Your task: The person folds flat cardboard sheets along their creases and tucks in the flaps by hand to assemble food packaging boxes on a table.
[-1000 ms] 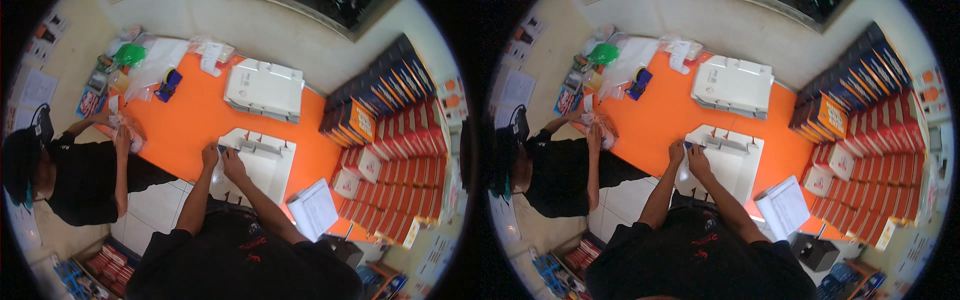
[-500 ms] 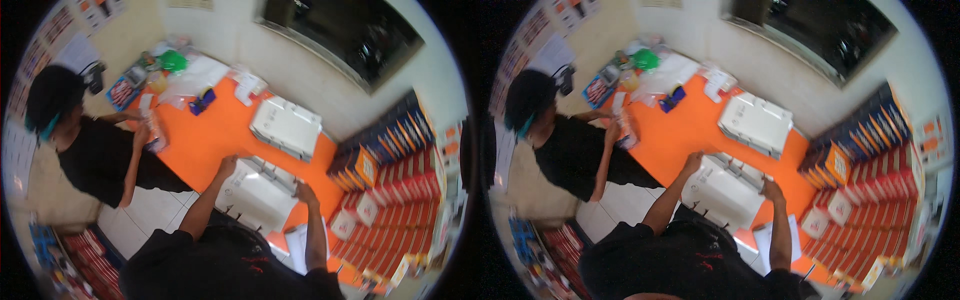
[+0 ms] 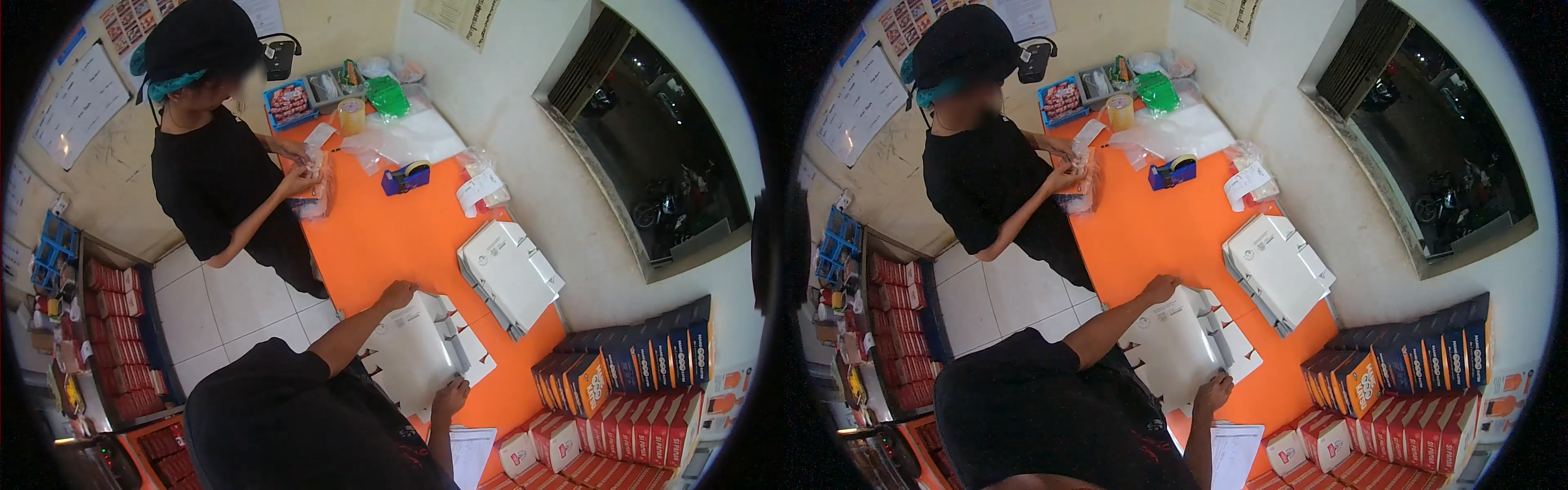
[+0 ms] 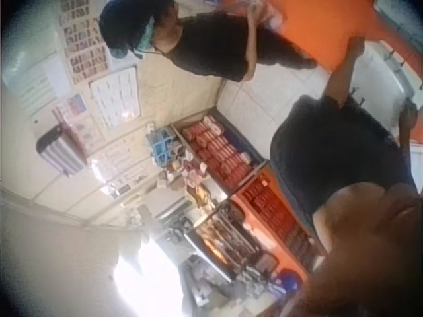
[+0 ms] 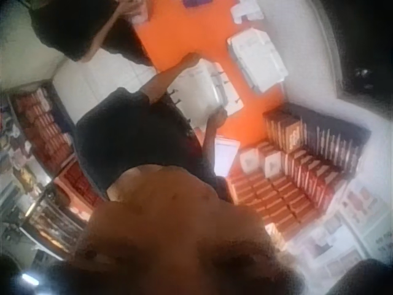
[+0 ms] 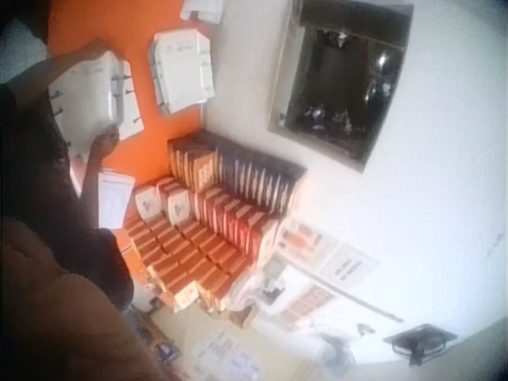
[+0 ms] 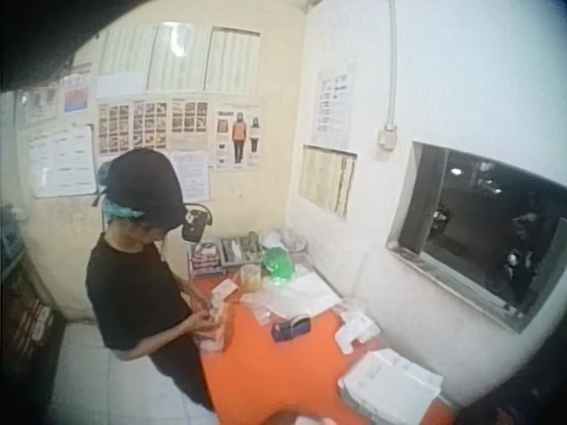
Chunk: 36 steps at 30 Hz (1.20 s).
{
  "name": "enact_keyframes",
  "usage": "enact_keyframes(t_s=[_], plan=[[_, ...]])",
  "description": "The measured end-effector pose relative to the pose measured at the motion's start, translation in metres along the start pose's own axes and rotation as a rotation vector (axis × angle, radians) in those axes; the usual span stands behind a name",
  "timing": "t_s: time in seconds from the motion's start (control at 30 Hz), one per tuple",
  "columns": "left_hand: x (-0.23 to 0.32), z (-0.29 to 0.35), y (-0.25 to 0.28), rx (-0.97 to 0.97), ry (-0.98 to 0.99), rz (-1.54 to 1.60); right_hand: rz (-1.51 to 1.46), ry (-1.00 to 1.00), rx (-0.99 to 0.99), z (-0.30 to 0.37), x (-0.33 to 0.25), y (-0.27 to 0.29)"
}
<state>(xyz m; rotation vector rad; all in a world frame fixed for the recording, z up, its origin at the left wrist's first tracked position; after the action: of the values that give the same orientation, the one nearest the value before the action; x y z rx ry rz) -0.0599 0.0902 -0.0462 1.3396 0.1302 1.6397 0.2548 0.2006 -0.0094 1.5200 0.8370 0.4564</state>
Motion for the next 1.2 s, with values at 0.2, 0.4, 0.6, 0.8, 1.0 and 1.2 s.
enact_keyframes(t_s=[0.2, 0.4, 0.6, 0.8, 1.0, 1.2], plan=[[0.005, -0.005, 0.001, -0.026, 0.056, -0.027, -0.045, 0.062, 0.104, 0.002, -0.03, 0.019], [-0.011, 0.017, 0.016, -0.088, -0.144, 0.143, -0.105, -0.034, -0.041, 0.0, -0.022, 0.018], [-0.052, 0.055, 0.02, -0.173, -0.215, 0.191, -0.066, -0.147, 0.038, 0.023, -0.021, 0.036], [-0.039, 0.016, 0.001, -0.052, -0.323, 0.052, -0.217, 0.187, -0.145, 0.055, -0.084, 0.068], [-0.008, 0.012, 0.026, -0.482, 0.204, 0.377, -0.137, 0.112, -0.082, 0.053, -0.085, 0.055], [-0.01, 0.031, 0.009, -0.524, 0.074, 0.443, -0.144, 0.129, -0.32, 0.052, -0.065, 0.023]])
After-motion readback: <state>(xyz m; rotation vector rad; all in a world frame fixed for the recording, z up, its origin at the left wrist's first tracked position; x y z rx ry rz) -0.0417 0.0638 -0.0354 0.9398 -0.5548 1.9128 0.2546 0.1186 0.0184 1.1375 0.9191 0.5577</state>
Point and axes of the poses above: each hand's wrist, its own z-axis away from the middle knuckle, its own y-axis out of the back of the hand, x = y × z, the point moved 2 cm from there along -z, towards the middle knuckle, and after that the axes turned 3 degrees about x, right-handed, at the moved point
